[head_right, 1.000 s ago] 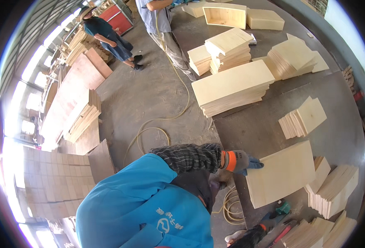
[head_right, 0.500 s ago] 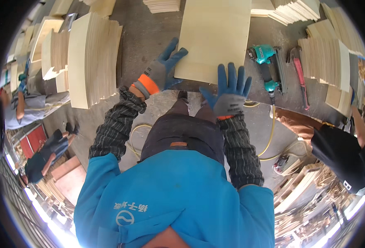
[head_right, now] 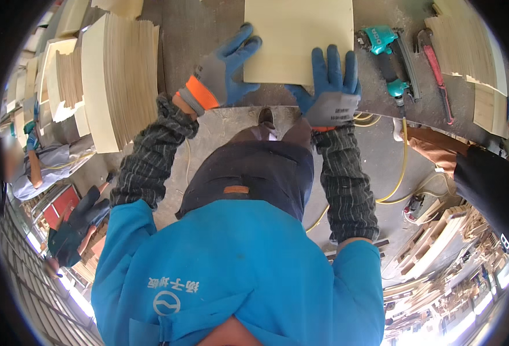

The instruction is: Assembling wooden boxes using a pneumatic nail gun in a workshop.

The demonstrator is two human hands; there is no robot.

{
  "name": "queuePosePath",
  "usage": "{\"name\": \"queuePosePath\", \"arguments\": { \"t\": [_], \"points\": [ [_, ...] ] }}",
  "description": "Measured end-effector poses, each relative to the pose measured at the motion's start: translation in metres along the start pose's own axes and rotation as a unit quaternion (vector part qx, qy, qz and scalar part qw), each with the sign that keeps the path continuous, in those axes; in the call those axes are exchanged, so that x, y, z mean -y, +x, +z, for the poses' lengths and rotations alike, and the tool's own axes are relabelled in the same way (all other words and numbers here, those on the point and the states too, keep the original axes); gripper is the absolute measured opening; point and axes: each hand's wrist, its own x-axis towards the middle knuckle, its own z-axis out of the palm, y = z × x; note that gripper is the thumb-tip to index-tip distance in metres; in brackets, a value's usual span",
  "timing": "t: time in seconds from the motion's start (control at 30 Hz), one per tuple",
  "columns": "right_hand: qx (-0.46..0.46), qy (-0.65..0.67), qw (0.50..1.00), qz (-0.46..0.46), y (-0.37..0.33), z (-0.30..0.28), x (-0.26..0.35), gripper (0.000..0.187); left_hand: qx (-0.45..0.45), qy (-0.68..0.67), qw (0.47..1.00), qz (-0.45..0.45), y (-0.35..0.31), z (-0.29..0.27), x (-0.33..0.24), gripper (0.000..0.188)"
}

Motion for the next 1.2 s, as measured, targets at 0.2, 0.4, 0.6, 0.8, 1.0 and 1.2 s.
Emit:
{"name": "queuePosePath", "arguments": {
  "t": [0.2,0.4,0.6,0.8,1.0,1.2],
  "points": [
    [-0.016,0.002,1.000,-0.003,0.000,0.005,-0.005,0.092,-0.003,0.016,1.000,-0.004,0.002,0.000,-0.006,0.084],
    [-0.007,0.065,0.998,-0.008,0.009,-0.036,-0.024,0.081,-0.037,0.015,0.999,0.002,-0.009,0.006,-0.007,0.081],
    [0.075,-0.098,0.981,0.149,-0.023,0.005,-0.187,0.089,-0.056,-0.022,0.998,0.036,-0.007,0.010,-0.003,0.084],
    [0.269,-0.181,0.907,0.267,0.027,0.010,-0.180,0.099,-0.058,-0.034,0.998,0.019,-0.012,0.008,-0.003,0.087],
    [0.245,0.039,0.943,0.220,0.034,0.009,-0.244,0.077,-0.067,-0.070,0.994,0.040,-0.006,0.017,0.000,0.085],
    [0.213,0.412,0.777,0.425,0.027,-0.147,-0.135,0.021,-0.080,-0.060,0.995,0.026,-0.019,0.015,0.010,0.087]
  ]
}}
